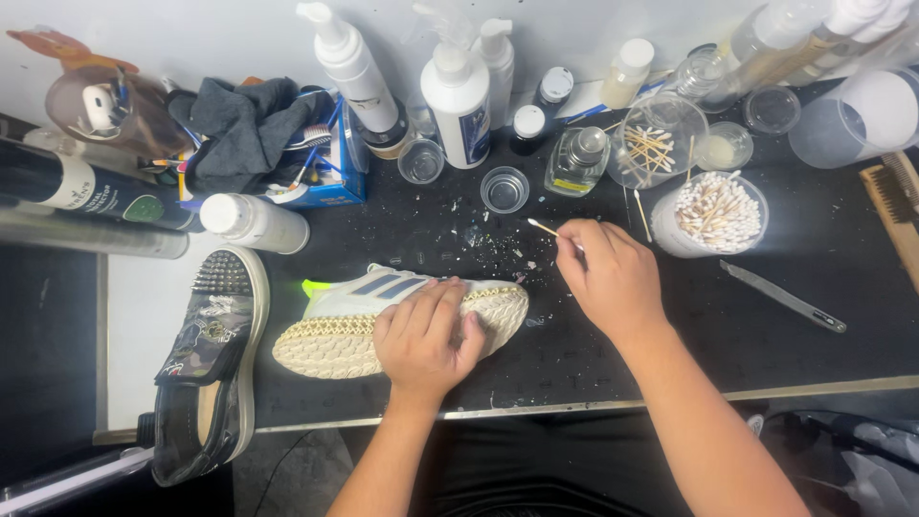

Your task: The person cleans the sole of a white sneaker using a cotton swab and a utility knife. They repeatedly dip the swab into a small container of liquid and scrub the textured sole, then use the knife to scrape debris from the tread. The person continues alternating between these tools to remove dirt from the shoe's bottom.

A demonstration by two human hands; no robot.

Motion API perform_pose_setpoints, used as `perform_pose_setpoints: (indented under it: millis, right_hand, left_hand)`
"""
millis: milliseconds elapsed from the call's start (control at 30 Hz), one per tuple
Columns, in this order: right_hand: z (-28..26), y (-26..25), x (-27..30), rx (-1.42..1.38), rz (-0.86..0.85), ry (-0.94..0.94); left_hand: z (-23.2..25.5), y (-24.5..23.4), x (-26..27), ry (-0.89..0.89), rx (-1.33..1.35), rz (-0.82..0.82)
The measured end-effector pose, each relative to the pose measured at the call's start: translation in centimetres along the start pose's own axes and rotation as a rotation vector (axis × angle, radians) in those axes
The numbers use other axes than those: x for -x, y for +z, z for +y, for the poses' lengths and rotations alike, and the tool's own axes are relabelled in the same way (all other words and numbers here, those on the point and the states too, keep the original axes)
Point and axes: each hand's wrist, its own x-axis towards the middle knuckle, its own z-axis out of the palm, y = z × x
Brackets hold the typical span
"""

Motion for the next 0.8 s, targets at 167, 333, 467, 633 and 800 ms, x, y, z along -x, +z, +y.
perform_pose_setpoints:
  millis: [167,333,467,633,800]
  right_hand:
    - [0.7,3.5,-3.1,0.093,-0.015,-0.075]
    - [0.9,5.7,-4.4,0.185,-0.026,-0.094]
    - [1.1,6.3,-4.6,0.196,-0.037,-0.086]
    - [1.4,6.6,-4.6,0.177,-0.046,-0.049]
    - [1.5,6.6,-4.5,0.162,-0.054,-0.025]
  left_hand:
    - [-0.2,0.1,0.2,-0.012,0.010,0.001]
    - [-0.3,0.2,0.3,-0.018,0.027,-0.002]
    - [-0.4,0.2,0.4,-0.015,0.042,0.008]
    - [-0.6,0.3,0.4,-0.010,0.051,0.013]
    - [-0.5,0.2,0.4,-0.009,0.044,0.014]
